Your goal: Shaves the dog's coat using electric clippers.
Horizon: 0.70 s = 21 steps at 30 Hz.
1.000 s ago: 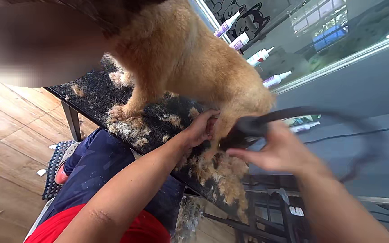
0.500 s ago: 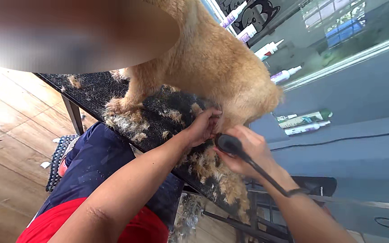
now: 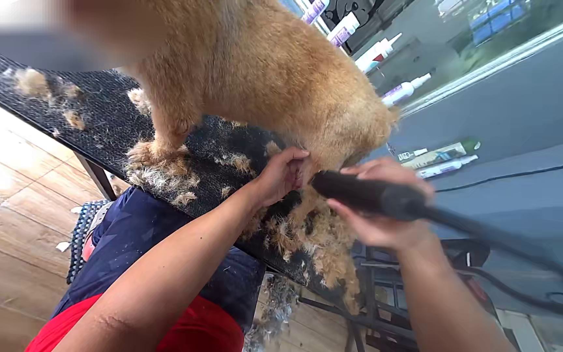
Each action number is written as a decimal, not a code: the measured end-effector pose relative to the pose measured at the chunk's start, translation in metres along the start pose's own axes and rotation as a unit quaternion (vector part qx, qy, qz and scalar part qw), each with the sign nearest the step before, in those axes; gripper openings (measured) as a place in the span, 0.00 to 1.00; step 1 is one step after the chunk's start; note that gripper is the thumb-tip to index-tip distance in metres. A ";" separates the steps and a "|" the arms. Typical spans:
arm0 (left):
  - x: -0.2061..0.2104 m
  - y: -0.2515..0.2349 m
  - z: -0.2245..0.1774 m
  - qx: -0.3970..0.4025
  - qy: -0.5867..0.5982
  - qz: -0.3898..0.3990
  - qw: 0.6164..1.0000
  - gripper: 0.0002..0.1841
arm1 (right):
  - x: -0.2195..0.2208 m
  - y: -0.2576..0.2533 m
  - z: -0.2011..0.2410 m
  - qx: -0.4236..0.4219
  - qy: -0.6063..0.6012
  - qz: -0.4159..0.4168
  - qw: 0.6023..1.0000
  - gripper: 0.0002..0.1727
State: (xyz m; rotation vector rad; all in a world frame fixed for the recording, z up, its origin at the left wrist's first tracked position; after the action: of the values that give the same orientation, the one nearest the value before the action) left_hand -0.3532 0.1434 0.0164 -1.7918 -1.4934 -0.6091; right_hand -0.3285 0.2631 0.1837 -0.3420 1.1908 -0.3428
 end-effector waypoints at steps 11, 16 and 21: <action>0.010 0.004 0.008 -0.015 -0.178 -0.023 0.984 0.13 | -0.071 -0.053 0.008 -0.078 -0.080 -0.151 0.982 0.39; 0.007 0.007 0.010 -0.022 -0.147 -0.033 0.988 0.11 | -0.070 -0.080 -0.007 -0.053 -0.038 -0.114 0.991 0.40; 0.002 0.009 0.011 -0.022 -0.112 -0.021 0.993 0.11 | -0.056 -0.061 -0.014 -0.012 -0.046 -0.039 0.998 0.35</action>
State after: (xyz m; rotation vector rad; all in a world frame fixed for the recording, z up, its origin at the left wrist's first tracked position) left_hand -0.3448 0.1524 0.0084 -1.9182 -1.6819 -0.4764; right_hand -0.3657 0.2317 0.2526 -0.4219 1.0943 -0.3767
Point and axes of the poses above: each hand's wrist, its own y-axis away from the middle knuckle, its own x-axis out of the palm, z = x × y, the point moved 5 cm from there along -y, towards the middle knuckle, and after that the axes turned 8 degrees about -y, right-handed, at the moved point
